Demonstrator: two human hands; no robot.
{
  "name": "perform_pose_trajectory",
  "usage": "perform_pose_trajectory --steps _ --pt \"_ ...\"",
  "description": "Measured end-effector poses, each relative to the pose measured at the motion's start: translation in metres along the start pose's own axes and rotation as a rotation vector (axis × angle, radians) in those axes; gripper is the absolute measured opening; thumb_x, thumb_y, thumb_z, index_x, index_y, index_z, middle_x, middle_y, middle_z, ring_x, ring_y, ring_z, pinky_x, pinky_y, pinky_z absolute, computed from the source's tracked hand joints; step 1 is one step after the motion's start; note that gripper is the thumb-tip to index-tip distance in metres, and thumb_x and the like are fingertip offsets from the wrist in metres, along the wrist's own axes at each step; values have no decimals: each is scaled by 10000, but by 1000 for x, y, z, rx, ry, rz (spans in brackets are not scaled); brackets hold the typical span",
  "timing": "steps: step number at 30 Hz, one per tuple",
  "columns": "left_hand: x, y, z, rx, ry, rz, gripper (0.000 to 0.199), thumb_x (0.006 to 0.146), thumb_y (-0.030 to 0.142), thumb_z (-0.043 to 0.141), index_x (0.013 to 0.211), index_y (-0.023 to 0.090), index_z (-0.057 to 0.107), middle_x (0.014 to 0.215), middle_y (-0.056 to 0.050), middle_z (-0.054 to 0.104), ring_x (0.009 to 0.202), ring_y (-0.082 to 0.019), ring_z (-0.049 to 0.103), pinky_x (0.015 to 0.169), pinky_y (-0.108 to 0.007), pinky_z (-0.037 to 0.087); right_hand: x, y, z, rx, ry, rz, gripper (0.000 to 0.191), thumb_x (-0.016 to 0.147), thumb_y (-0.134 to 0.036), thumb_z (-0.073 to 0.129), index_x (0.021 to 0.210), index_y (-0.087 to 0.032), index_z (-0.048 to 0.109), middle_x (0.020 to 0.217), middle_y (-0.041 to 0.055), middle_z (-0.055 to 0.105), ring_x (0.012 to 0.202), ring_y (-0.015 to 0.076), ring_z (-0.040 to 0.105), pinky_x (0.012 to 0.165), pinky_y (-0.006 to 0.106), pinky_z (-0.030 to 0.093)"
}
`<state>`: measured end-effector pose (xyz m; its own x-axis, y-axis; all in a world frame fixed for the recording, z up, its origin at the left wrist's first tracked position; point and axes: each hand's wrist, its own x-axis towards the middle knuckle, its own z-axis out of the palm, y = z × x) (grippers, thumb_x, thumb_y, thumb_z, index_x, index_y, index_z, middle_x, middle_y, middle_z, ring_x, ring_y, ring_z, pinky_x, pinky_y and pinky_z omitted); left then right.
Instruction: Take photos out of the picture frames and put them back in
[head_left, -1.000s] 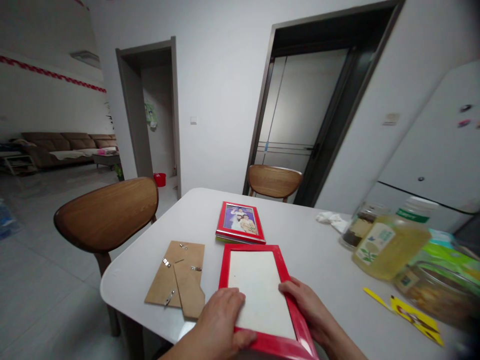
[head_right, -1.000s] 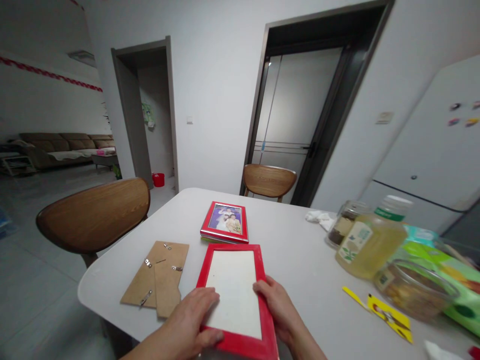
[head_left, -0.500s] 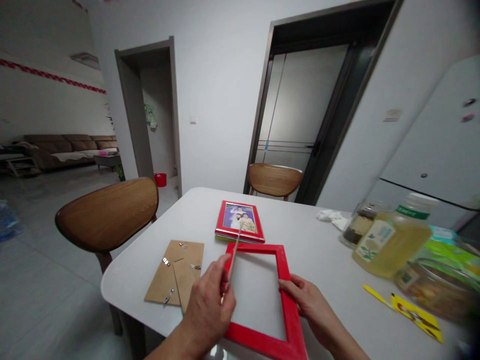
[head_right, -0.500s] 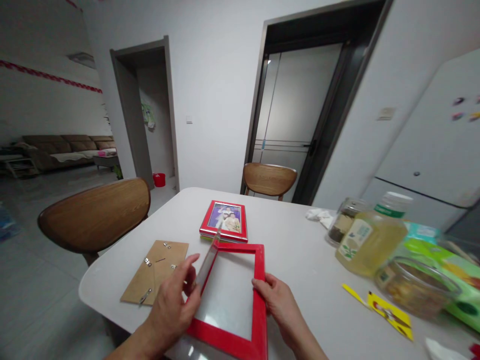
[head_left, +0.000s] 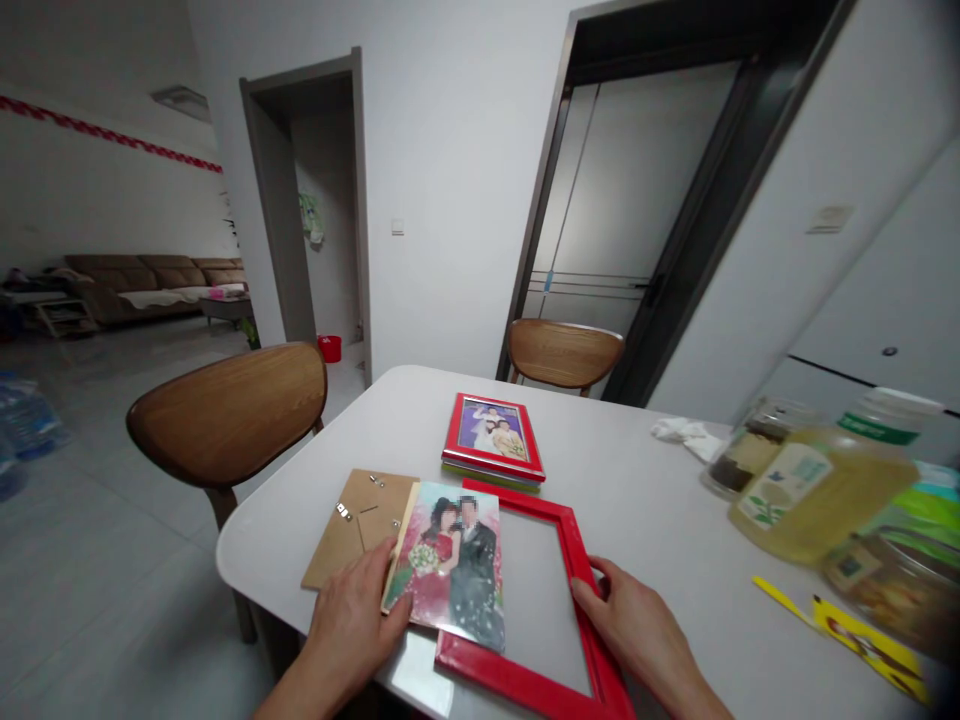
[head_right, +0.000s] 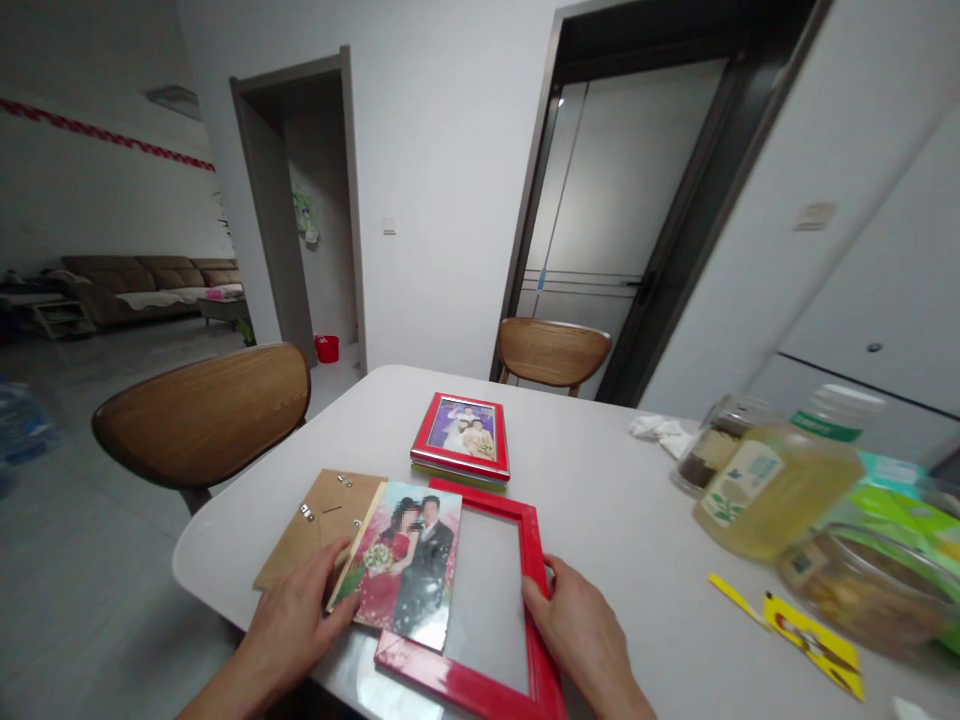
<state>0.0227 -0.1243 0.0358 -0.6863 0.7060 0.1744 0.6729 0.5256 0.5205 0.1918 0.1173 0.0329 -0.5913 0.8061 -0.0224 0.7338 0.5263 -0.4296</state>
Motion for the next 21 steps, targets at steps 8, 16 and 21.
perform_pose_trajectory --steps 8,16,21 --pt "0 21 -1 62 -171 301 627 602 140 523 1208 223 389 1310 -86 343 1186 -271 298 987 -426 198 -3 1 3 7 35 34 491 729 -452 336 1098 -172 499 899 85 627 786 216 576 656 295 400" --pt "13 12 34 98 -106 455 505 720 111 450 1207 234 395 1302 -84 368 1172 -257 345 949 -440 300 -4 8 8 51 76 -5 490 729 -456 345 1092 -170 509 871 76 627 775 206 568 655 290 397" --pt "14 10 27 75 1 404 446 756 74 382 1172 223 446 1233 -73 462 1119 -227 427 936 -402 340 -5 5 8 44 70 -21 464 730 -442 347 1080 -188 517 865 66 624 781 206 565 645 289 395"
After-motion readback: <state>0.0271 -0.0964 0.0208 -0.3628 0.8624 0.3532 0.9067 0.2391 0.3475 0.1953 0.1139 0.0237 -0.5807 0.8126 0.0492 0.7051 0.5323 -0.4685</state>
